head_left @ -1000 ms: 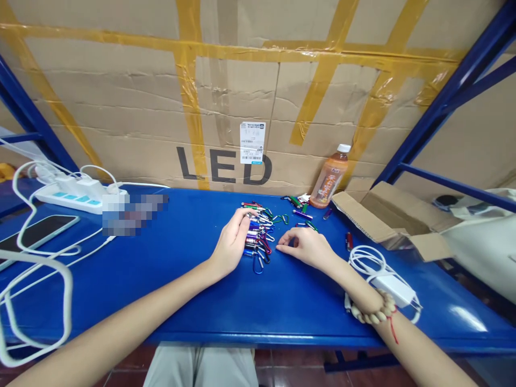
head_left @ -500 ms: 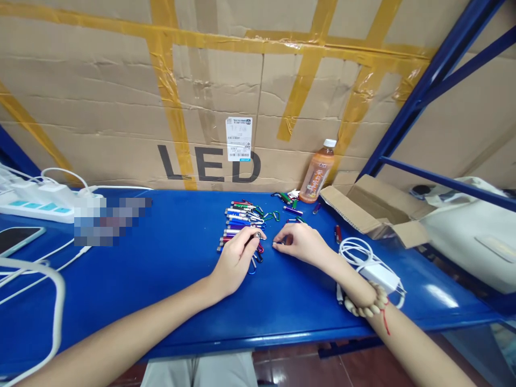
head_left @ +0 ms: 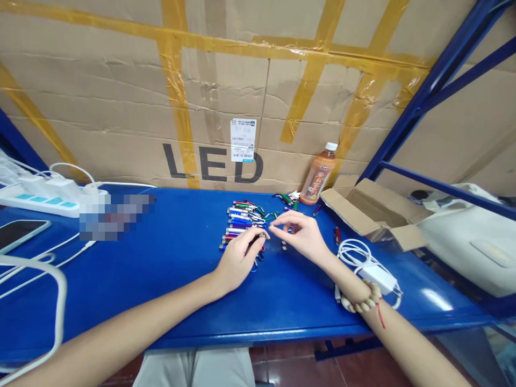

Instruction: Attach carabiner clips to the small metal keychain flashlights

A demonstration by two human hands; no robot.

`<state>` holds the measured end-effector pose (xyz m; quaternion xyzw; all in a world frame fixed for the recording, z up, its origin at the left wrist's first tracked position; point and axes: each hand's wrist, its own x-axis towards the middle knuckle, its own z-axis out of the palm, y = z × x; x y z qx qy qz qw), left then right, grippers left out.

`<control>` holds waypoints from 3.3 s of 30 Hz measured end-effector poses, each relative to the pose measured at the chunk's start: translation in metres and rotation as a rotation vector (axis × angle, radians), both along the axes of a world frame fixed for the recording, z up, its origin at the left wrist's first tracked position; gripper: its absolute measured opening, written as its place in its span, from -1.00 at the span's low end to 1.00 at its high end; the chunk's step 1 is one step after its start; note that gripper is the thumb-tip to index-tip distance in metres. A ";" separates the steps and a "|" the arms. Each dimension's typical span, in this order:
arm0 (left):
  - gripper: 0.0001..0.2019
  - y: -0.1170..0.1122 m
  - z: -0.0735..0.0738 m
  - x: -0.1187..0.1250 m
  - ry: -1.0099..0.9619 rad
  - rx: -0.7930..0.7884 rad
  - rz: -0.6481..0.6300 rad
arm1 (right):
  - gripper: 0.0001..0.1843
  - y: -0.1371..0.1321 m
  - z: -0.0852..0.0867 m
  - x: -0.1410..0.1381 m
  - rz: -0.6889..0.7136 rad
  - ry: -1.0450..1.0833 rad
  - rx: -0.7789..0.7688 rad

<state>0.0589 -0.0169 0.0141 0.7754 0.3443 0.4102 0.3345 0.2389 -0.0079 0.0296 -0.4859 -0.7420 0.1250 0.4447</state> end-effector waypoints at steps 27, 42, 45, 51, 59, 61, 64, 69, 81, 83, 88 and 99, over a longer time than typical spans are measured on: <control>-0.77 0.009 -0.003 0.000 -0.394 -0.258 0.007 | -0.90 -0.010 0.005 -0.006 0.150 0.076 0.151; -0.65 0.017 -0.002 0.001 -0.500 -0.501 -0.029 | -0.93 -0.007 -0.002 -0.008 0.105 -0.007 0.212; -0.58 0.018 -0.003 0.002 -0.496 -0.499 -0.024 | -0.92 -0.008 -0.003 -0.010 0.136 -0.016 0.190; -0.46 0.014 0.000 0.002 -0.588 -0.475 -0.030 | -0.92 -0.009 -0.005 -0.013 0.084 0.000 0.188; -0.48 0.007 0.001 0.001 -0.613 -0.501 -0.089 | -0.86 -0.008 -0.006 -0.015 0.112 0.086 0.105; -0.53 0.006 -0.001 0.001 -0.555 -0.464 -0.096 | -0.85 -0.007 -0.007 -0.013 0.098 0.134 0.100; -0.64 0.004 -0.002 0.000 -0.372 -0.396 -0.121 | -0.84 -0.006 -0.006 -0.011 0.090 0.191 0.096; -0.77 0.003 -0.003 -0.003 -0.101 -0.137 -0.022 | -0.89 -0.012 0.002 -0.011 0.130 0.126 0.156; -0.78 0.010 -0.011 -0.007 0.139 0.146 0.046 | -0.87 -0.017 0.005 -0.010 0.180 -0.077 0.263; -0.78 0.011 -0.011 -0.008 0.152 0.164 0.044 | -0.86 -0.017 0.004 -0.009 0.205 -0.138 0.253; -0.77 0.012 -0.010 -0.008 0.187 0.203 0.018 | -0.84 -0.018 0.005 -0.006 0.249 -0.284 0.251; -0.78 0.015 -0.010 -0.006 0.068 0.177 0.022 | -0.76 -0.019 0.016 0.006 0.124 -0.151 0.249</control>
